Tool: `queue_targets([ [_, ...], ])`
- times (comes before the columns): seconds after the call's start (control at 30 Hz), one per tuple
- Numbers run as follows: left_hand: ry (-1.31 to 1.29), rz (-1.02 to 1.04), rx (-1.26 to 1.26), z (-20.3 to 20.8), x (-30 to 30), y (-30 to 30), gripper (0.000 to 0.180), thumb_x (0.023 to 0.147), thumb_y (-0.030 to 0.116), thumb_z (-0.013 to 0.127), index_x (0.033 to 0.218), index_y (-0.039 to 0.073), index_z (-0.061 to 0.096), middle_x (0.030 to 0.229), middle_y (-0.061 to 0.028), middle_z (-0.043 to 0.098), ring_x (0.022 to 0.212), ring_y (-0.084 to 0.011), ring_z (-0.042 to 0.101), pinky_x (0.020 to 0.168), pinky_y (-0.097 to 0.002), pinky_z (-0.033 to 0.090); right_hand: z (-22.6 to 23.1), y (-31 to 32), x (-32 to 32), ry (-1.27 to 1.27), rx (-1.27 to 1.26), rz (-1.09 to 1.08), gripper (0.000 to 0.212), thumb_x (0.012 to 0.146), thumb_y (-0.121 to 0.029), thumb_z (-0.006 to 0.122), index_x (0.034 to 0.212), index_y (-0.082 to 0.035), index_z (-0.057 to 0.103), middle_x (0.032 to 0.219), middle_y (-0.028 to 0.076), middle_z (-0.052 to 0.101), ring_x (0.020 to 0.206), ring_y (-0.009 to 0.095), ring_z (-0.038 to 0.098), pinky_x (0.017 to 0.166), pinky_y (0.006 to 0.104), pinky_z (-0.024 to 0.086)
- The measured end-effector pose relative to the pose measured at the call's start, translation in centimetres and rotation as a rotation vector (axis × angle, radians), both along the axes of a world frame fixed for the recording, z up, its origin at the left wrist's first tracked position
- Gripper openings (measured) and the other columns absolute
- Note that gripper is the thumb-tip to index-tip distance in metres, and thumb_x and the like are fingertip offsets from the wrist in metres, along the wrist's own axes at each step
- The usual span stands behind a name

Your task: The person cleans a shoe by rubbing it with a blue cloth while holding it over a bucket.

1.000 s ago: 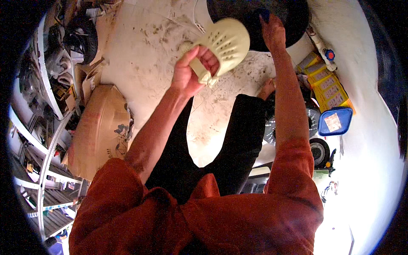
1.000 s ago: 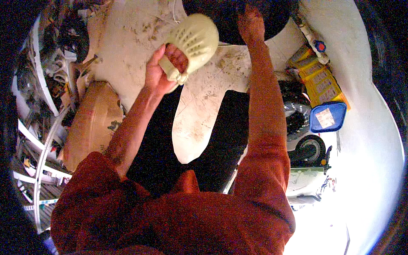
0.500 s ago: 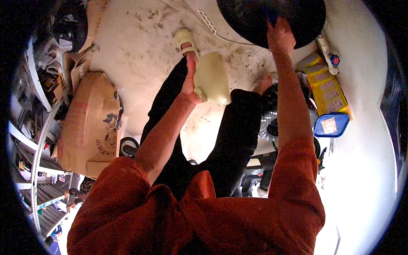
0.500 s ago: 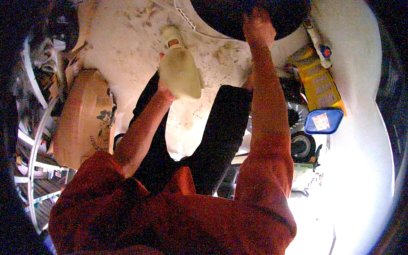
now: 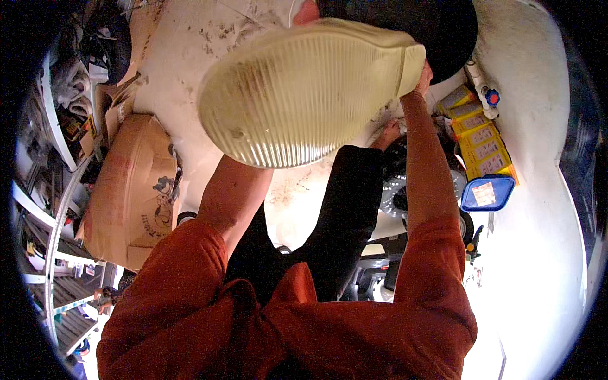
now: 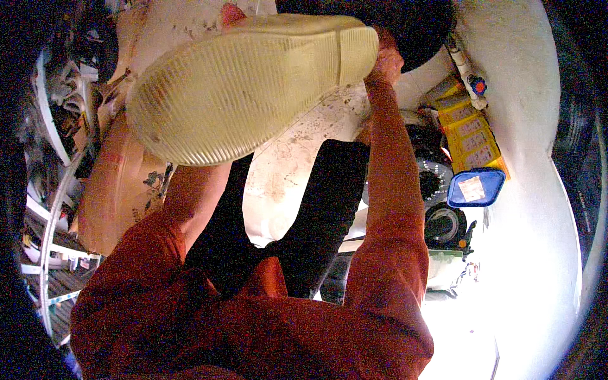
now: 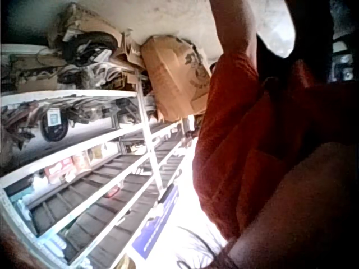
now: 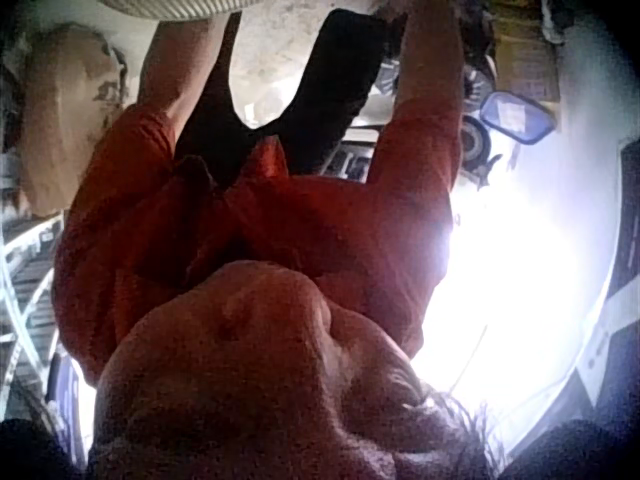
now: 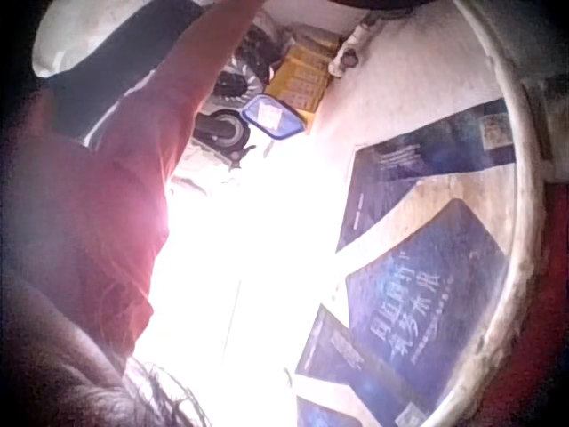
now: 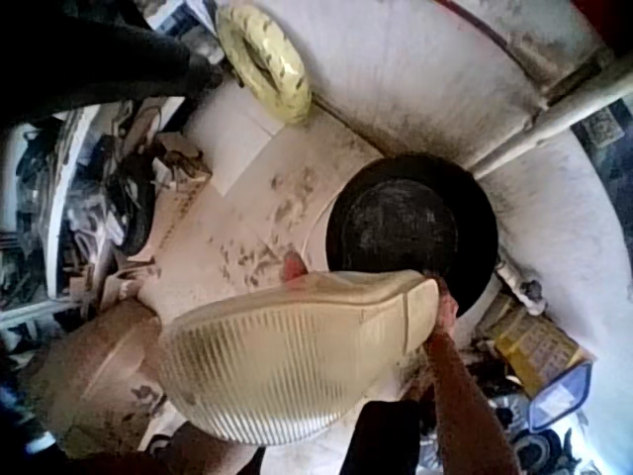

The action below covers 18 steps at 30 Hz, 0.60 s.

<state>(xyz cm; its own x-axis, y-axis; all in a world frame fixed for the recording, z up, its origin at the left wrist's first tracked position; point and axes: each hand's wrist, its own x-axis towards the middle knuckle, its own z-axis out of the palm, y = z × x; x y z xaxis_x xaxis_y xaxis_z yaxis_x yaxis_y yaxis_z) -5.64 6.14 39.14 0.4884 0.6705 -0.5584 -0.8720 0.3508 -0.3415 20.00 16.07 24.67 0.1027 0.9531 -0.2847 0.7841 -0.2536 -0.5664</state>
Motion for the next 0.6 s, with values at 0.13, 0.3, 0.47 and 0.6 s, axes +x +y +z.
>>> queue_targets([
  [0.13,0.05,-0.038,-0.026,0.3,-0.1,-0.5,0.059,0.077,0.051,0.054,0.114,0.006,0.048,0.102,-0.0089,0.056,0.09,-0.0202,0.055,0.078,-0.0371,0.047,1.4,0.9,-0.9,-0.292,0.058,0.184,0.039,0.079,-0.039,0.055,0.109,-0.014,0.054,0.106,0.01,0.056,0.093,0.029,0.057,0.075,0.0388,0.048],
  [0.3,0.197,-0.169,-0.125,-0.4,-0.4,-2.1,0.056,0.076,0.049,0.057,0.112,0.006,0.05,0.098,-0.0087,0.057,0.087,-0.0194,0.056,0.076,-0.037,0.048,1.9,1.4,-1.3,-0.54,-0.01,0.254,0.045,0.084,-0.045,0.045,0.103,-0.006,0.056,0.103,0.01,0.059,0.091,0.026,0.058,0.072,0.0352,0.049],
  [0.47,0.25,-0.477,-0.201,-5.2,2.0,-5.0,0.051,0.076,0.045,0.061,0.108,0.006,0.053,0.098,-0.0099,0.058,0.085,-0.0194,0.055,0.075,-0.0364,0.048,1.3,1.0,-1.1,-0.567,0.065,0.276,0.042,0.084,-0.045,0.047,0.098,-0.007,0.058,0.097,0.012,0.06,0.083,0.027,0.06,0.065,0.0384,0.051],
  [0.6,0.413,-0.589,-0.297,-11.8,4.9,-7.5,0.041,0.079,0.037,0.06,0.1,0.003,0.054,0.102,-0.0116,0.056,0.089,-0.0201,0.052,0.08,-0.0328,0.043,2.0,1.4,-1.2,-0.533,0.017,0.239,0.041,0.083,-0.045,0.049,0.093,-0.007,0.059,0.091,0.014,0.061,0.077,0.03,0.061,0.064,0.0396,0.05],
])
